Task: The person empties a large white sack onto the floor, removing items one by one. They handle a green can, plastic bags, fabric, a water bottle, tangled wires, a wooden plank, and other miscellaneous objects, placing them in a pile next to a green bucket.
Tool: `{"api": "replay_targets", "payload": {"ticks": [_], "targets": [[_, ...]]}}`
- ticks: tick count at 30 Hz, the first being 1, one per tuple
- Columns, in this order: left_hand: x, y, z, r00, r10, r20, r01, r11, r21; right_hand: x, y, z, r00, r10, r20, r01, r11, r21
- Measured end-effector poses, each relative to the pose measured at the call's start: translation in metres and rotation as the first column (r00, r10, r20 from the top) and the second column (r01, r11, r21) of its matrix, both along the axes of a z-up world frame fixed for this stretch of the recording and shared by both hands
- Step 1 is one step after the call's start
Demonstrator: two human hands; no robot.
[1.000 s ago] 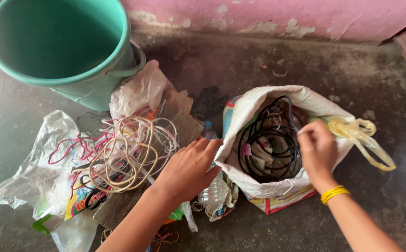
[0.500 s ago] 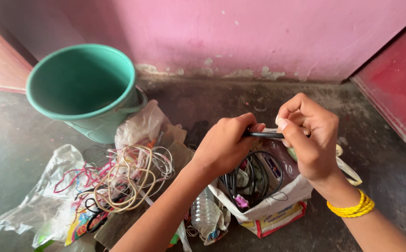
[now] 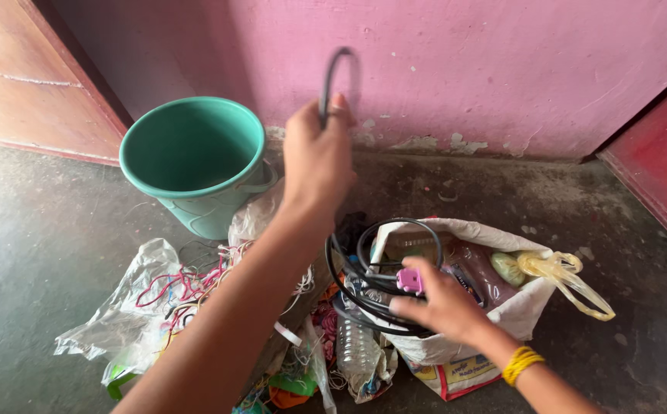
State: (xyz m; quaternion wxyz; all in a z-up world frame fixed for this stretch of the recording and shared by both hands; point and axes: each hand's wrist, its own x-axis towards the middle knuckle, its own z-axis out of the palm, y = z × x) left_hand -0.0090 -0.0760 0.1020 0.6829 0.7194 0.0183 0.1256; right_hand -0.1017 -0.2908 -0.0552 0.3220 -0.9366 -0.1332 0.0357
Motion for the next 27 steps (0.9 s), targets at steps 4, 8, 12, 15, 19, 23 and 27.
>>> {"api": "replay_targets", "payload": {"ticks": [4,8,12,15,19,23,27], "targets": [[0.000,0.025,-0.015,0.989,0.037,-0.142,-0.055,0.990,-0.129,0.000,0.013,-0.005,0.952,-0.039,-0.304,-0.083,0.921,-0.380],[-0.003,0.072,-0.051,0.992,0.100,0.070,-0.098,0.995,-0.032,0.010,0.002,-0.001,0.950,-0.173,-0.260,0.044,0.899,-0.436],[-0.011,0.112,-0.091,0.971,0.032,0.235,-0.118,0.925,0.361,0.020,-0.041,0.005,0.951,-0.309,0.000,0.270,0.832,-0.485],[-0.016,0.121,-0.119,0.992,-0.002,0.129,-0.056,0.894,0.446,0.019,-0.075,0.003,0.889,-0.364,0.279,0.452,0.795,-0.405],[-0.026,0.109,-0.160,0.977,-0.206,0.060,0.140,0.823,0.551,0.017,-0.100,-0.020,0.932,-0.304,0.198,0.363,0.754,-0.547],[-0.042,0.080,-0.187,0.864,-0.420,-0.279,0.498,0.626,0.600,0.001,-0.103,-0.065,0.984,-0.125,0.123,0.175,0.716,-0.675],[-0.044,0.064,-0.183,0.887,-0.409,-0.215,0.436,0.589,0.680,-0.011,-0.098,-0.099,0.969,-0.233,0.082,0.217,0.642,-0.736]]}}
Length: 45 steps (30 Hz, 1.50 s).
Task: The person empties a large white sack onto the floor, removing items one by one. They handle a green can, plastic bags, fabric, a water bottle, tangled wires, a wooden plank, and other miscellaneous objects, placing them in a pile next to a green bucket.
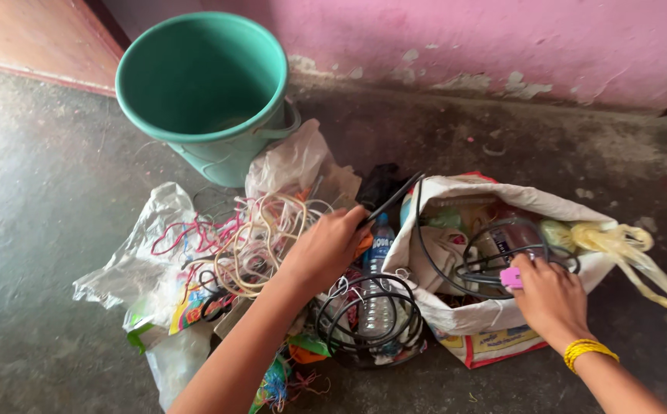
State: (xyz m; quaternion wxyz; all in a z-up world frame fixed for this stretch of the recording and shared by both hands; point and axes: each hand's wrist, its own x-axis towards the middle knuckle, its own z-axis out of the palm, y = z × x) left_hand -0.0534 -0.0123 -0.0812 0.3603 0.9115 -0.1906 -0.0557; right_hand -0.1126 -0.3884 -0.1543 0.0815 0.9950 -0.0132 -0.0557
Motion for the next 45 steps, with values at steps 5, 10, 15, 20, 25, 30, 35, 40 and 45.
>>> {"api": "replay_targets", "payload": {"ticks": [5,10,15,20,25,30,35,40,45], "targets": [[0.023,-0.008,0.021,0.894,0.077,0.441,-0.086,0.996,0.001,0.016,0.007,-0.001,0.971,-0.237,0.035,0.231,0.964,0.131],[0.036,-0.023,0.026,0.964,0.102,0.246,-0.104,0.995,-0.007,0.031,0.060,0.008,0.946,0.111,0.303,-0.193,0.947,0.255],[0.036,-0.026,0.017,0.982,0.088,0.169,-0.083,0.996,-0.033,0.018,0.168,0.003,0.928,0.263,-0.263,-0.059,0.802,0.594],[0.033,-0.027,0.009,0.988,-0.043,0.150,0.046,0.999,-0.019,0.029,0.218,-0.019,0.786,0.492,-0.373,-0.237,0.798,0.554],[0.015,-0.020,-0.007,0.973,-0.190,0.132,0.215,0.952,-0.217,0.045,0.191,-0.032,0.849,0.407,-0.338,-0.221,0.854,0.472],[-0.027,-0.009,-0.037,0.982,0.171,-0.080,-0.185,0.958,-0.220,0.061,0.149,-0.009,0.887,0.319,-0.333,0.038,0.670,0.742],[-0.056,-0.029,-0.070,0.966,0.109,-0.236,-0.128,0.990,-0.067,0.058,0.131,-0.004,0.917,0.278,-0.285,0.177,0.358,0.917],[-0.045,-0.053,-0.083,0.926,0.094,-0.366,-0.099,0.995,0.005,0.047,0.102,-0.011,0.957,0.102,-0.273,0.260,0.120,0.958],[-0.030,-0.035,-0.071,0.961,0.066,-0.270,-0.021,0.986,0.168,0.053,0.058,0.004,0.885,-0.222,-0.409,0.395,-0.107,0.912]]}}
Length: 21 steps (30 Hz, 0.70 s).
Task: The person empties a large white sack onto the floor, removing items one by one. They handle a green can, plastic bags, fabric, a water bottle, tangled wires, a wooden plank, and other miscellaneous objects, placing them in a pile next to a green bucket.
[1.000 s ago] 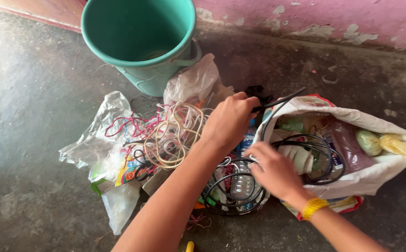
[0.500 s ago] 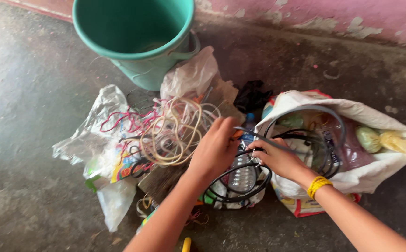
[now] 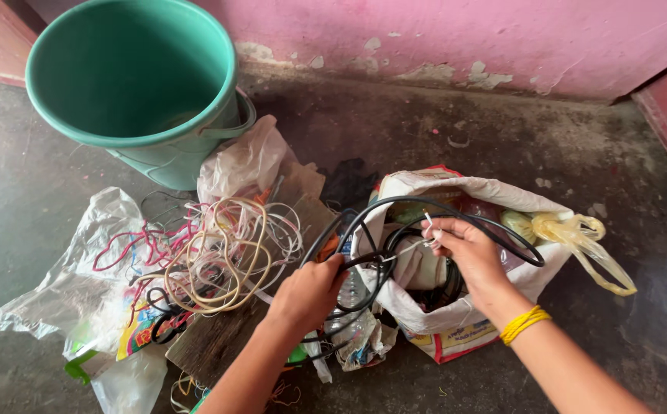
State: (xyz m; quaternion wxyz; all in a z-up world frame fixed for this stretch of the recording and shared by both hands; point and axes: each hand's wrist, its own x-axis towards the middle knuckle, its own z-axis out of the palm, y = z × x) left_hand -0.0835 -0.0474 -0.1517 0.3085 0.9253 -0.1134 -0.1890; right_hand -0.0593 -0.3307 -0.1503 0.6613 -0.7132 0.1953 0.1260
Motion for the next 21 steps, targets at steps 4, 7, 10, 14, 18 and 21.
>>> {"api": "replay_targets", "payload": {"ticks": [4,7,10,14,18,21], "targets": [[0.007,0.012,0.014,0.998,0.024,-0.052,-0.017,0.992,0.127,0.007,-0.017,0.013,0.907,0.280,-0.315,-0.322,0.942,-0.090],[0.015,0.022,0.017,0.993,0.118,0.015,-0.119,0.968,0.222,0.005,-0.018,0.023,0.760,0.425,-0.492,-0.551,0.822,-0.142],[0.023,0.042,0.013,0.968,0.251,0.020,-0.245,0.923,0.296,0.006,-0.027,0.042,0.768,0.452,-0.454,-0.522,0.852,-0.034],[0.024,0.074,-0.001,0.925,0.379,0.030,-0.370,0.881,0.294,0.011,-0.063,0.074,0.881,0.303,-0.364,-0.228,0.945,0.236],[0.033,0.090,-0.015,0.860,0.506,0.060,-0.503,0.824,0.259,0.010,-0.114,0.110,0.982,0.126,-0.140,-0.014,0.790,0.613],[0.040,0.083,-0.015,0.874,0.486,0.014,-0.478,0.852,0.213,0.005,-0.127,0.123,0.999,0.029,-0.045,0.014,0.664,0.747]]}}
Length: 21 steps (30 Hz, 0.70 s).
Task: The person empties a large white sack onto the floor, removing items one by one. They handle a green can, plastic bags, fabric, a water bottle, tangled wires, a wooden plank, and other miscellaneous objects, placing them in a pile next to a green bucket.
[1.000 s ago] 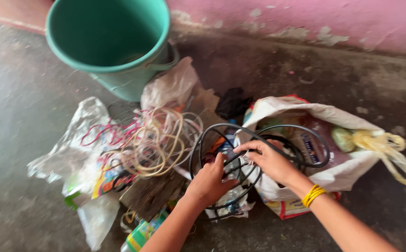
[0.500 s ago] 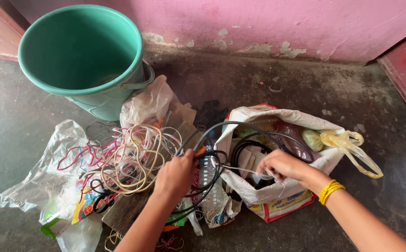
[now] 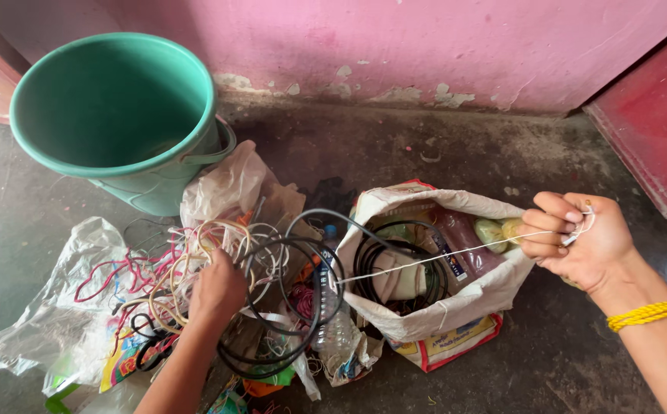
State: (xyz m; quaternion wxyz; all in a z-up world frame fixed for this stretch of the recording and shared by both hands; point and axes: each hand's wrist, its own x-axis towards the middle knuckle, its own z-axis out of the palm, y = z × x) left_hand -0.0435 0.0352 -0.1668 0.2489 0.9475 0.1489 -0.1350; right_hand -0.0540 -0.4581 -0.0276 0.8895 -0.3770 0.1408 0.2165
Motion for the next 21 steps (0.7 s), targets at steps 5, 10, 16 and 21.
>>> {"api": "replay_targets", "payload": {"ticks": [5,10,16,21], "targets": [[-0.006,-0.067,0.025,0.903,-0.349,0.249,0.374,0.925,-0.062,0.004,0.048,0.000,0.995,0.095,0.042,-0.101,0.980,0.170],[-0.020,-0.150,0.042,0.724,-0.650,0.233,0.658,0.549,-0.515,0.014,0.110,0.017,0.979,0.174,0.109,-0.195,0.955,0.224],[-0.019,-0.114,0.051,0.832,-0.524,0.181,0.548,0.731,-0.407,0.009,0.110,0.045,0.976,0.068,0.208,-0.103,0.981,0.163],[0.010,-0.087,0.099,0.830,-0.250,0.499,0.499,0.732,-0.463,0.007,0.108,0.037,0.991,0.083,0.102,-0.035,0.914,-0.405]]}}
